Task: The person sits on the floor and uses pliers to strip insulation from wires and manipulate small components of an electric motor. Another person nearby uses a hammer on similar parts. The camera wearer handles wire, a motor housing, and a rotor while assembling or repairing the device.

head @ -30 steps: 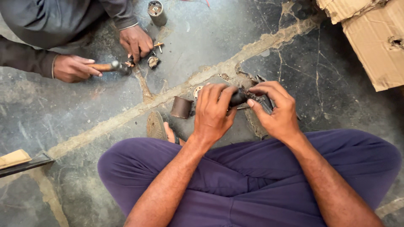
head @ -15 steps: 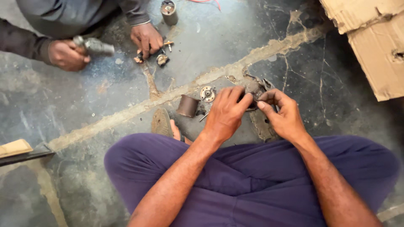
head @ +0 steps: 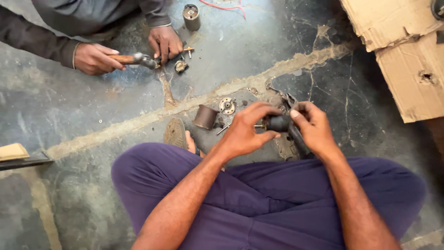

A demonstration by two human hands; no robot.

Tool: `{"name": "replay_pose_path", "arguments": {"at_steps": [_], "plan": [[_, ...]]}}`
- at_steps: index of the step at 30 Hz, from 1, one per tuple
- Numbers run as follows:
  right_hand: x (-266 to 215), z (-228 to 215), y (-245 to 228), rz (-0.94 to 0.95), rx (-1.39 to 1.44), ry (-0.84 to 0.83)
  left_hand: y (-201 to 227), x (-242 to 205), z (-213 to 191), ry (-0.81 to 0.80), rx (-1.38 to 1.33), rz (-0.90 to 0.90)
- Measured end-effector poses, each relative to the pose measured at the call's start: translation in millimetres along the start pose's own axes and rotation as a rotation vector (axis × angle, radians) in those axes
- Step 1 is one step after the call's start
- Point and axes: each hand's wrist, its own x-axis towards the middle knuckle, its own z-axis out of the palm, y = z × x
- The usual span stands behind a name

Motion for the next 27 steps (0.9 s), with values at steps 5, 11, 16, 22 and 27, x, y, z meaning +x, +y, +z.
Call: {"name": "replay_pose_path", "arguments": {"at_steps": [5,11,16,22,27], "plan": [[-15.6,9.6,-27.5,-0.398,-0.610,0.028,-18.7,3.8,1.1,0.066,-0.433,-0.438],[-20.0,2.3,-35.5,-0.175,-0.235,-0.146,-35.3,2.1,2.5,0.111,-0.604,-0.693],[-18.3,-3.8,-23.5,0.034,0.193,-0.221,-47.3,3.7,8.3,0.050,-0.932,-0.824],[-21.4,-0.2,-26.8,-0.024,0.311,-0.157,-49.9,-2.2,12.6,-0.041,-1.155,-0.975],[-24.6,-3.4,-28.4,-0.098,0.329,-0.180,-47.7,-5.9,16.8,-0.070,-1.171,-0.932]]}}
